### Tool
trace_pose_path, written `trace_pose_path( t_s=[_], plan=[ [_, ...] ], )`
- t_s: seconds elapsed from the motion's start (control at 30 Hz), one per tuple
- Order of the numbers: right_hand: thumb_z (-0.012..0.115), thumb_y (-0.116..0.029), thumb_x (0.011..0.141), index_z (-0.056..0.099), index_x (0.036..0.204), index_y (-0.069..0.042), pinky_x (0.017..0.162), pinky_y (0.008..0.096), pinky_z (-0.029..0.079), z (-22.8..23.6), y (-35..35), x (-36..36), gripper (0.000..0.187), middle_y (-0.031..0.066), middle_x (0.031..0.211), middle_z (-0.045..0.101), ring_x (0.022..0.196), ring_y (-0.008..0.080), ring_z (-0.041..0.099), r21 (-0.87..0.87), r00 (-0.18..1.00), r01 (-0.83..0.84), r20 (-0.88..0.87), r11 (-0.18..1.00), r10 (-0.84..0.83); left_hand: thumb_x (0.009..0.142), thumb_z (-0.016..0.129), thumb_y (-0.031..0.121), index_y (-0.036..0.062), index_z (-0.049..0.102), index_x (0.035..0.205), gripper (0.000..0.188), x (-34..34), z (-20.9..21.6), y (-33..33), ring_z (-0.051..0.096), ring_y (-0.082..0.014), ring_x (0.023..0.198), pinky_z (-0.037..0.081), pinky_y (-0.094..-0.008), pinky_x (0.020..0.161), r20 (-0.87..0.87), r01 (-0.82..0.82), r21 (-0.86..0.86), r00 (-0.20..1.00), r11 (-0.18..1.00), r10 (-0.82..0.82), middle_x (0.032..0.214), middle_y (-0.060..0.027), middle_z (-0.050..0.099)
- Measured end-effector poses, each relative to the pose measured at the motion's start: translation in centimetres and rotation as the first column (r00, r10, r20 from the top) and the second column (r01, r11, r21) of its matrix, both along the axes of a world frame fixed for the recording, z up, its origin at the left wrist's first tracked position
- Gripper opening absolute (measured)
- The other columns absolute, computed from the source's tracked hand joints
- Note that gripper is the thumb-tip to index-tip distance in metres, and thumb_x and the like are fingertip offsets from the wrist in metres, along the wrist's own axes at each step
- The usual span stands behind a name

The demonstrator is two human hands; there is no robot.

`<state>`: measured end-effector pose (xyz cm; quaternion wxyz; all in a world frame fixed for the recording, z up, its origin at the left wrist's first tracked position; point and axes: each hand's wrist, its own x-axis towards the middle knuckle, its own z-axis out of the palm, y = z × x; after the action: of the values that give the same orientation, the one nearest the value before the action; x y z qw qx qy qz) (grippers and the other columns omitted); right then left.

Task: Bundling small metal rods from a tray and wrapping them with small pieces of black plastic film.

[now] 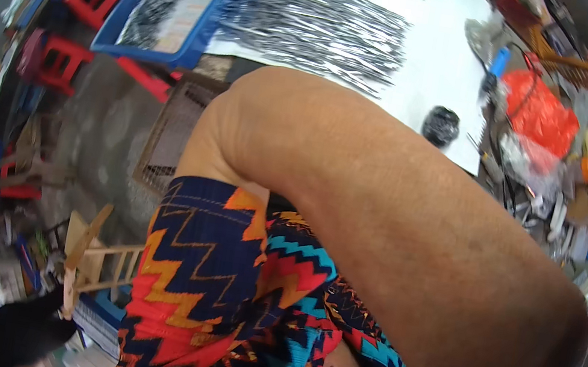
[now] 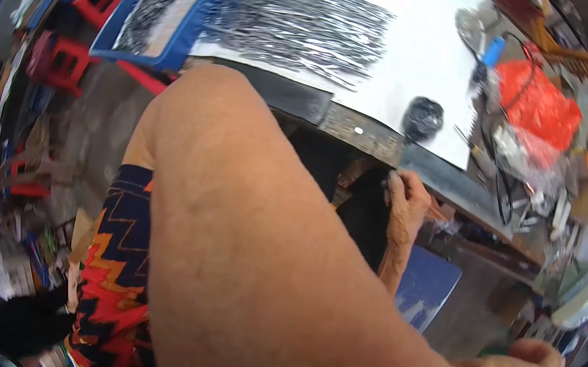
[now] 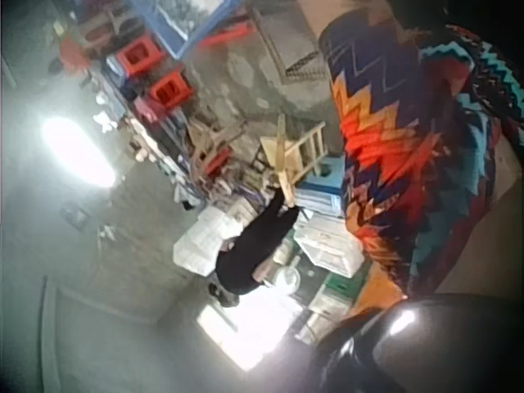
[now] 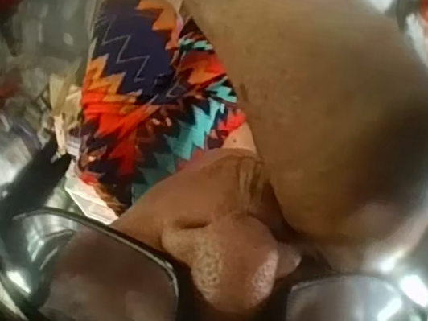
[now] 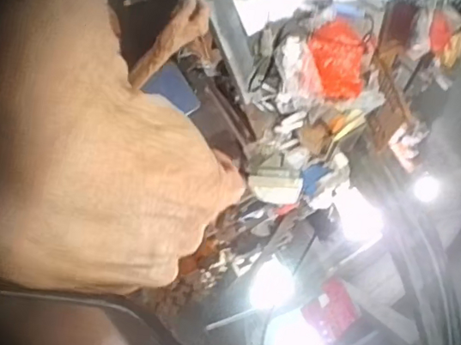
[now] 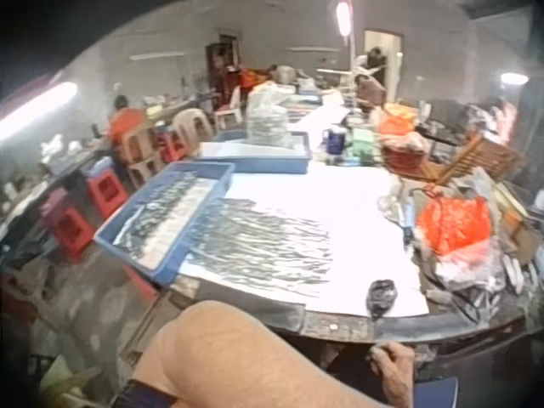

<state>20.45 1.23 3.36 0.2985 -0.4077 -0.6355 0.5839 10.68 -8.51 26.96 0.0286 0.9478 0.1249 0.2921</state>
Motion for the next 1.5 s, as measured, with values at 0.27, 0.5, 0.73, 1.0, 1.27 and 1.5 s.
trace_pose_path(
  t_s=[0.27, 0.5, 0.73, 1.0, 1.27, 1.5],
  plan=[
    [0.055, -0.013, 0.083, 0.056, 0.077, -0.001, 0.046, 0.0184, 0.031, 1.8, -0.1, -0.9, 0.014, 0.0, 0.062, 0.051, 0.051, 0.0049, 0.042, 0.103, 0.984, -0.073, 0.168, 0.992, 0.055, 0.063, 0.053, 0.022, 0.0015, 0.054, 0.072, 0.023, -4.0, -2.6, -1.0, 0.057, -0.0263, 0.069, 0.041, -0.0346, 0.063, -0.255, -0.218, 0.038, 0.941, 0.975, 0.22, 0.071, -0.0074, 0.057],
    [0.056, -0.013, 0.083, 0.054, 0.077, -0.001, 0.045, 0.0176, 0.028, 1.7, 2.1, -0.6, 0.013, -0.0031, 0.06, 0.044, 0.051, 0.0032, 0.038, 0.005, 0.993, -0.032, -0.115, 0.999, 0.033, 0.071, 0.052, 0.004, 0.002, 0.054, 0.1, 0.029, -17.5, -8.8, -1.8, 0.059, -0.0306, 0.081, 0.046, -0.038, 0.073, -0.128, -0.624, -0.568, 0.711, 0.536, 0.692, 0.082, -0.0175, 0.06],
    [0.054, -0.011, 0.084, 0.052, 0.084, 0.0, 0.049, 0.016, 0.032, 0.7, 5.7, 1.8, 0.012, 0.0024, 0.072, 0.049, 0.057, 0.0051, 0.04, -0.013, 0.961, -0.012, -0.277, 1.0, 0.008, 0.075, 0.054, 0.008, -0.0017, 0.059, 0.096, 0.024, -36.5, -14.8, -9.0, 0.059, -0.0146, 0.073, 0.048, -0.0261, 0.066, 0.069, -0.756, -0.654, -0.027, 0.025, 0.997, 0.086, -0.009, 0.062],
    [0.05, -0.007, 0.086, 0.049, 0.092, 0.003, 0.05, 0.0195, 0.032, -2.2, 9.4, 4.0, 0.012, 0.0061, 0.08, 0.049, 0.055, 0.0064, 0.037, -0.177, 0.87, -0.068, -0.491, 0.982, -0.029, 0.069, 0.049, 0.01, 0.0031, 0.063, 0.083, 0.021, -48.4, -19.9, -18.6, 0.058, -0.0383, 0.086, 0.046, -0.0426, 0.075, -0.116, -0.6, -0.312, -0.745, -0.737, 0.656, 0.09, -0.0212, 0.061],
    [0.051, -0.006, 0.085, 0.049, 0.092, 0.002, 0.051, 0.0195, 0.033, -2.3, 9.6, 4.1, 0.011, 0.0059, 0.079, 0.05, 0.055, 0.0064, 0.038, -0.203, 0.882, -0.047, -0.467, 0.978, -0.055, 0.077, 0.047, 0.01, 0.0029, 0.06, 0.087, 0.017, -48.9, -21.2, -17.1, 0.058, -0.0384, 0.087, 0.047, -0.0454, 0.074, -0.3, -0.519, -0.013, -0.813, -0.855, 0.499, 0.092, -0.0232, 0.06],
    [0.051, -0.007, 0.085, 0.049, 0.092, 0.002, 0.052, 0.0195, 0.034, -1.9, 9.2, 3.6, 0.012, 0.006, 0.08, 0.05, 0.058, 0.0075, 0.042, -0.169, 0.908, -0.033, -0.416, 0.985, -0.041, 0.079, 0.044, 0.014, 0.0049, 0.059, 0.084, 0.018, -50.6, -22.5, -17.2, 0.059, -0.0377, 0.085, 0.047, -0.0456, 0.071, -0.286, -0.58, 0.023, -0.784, -0.814, 0.551, 0.088, -0.0198, 0.061]
  ],
)
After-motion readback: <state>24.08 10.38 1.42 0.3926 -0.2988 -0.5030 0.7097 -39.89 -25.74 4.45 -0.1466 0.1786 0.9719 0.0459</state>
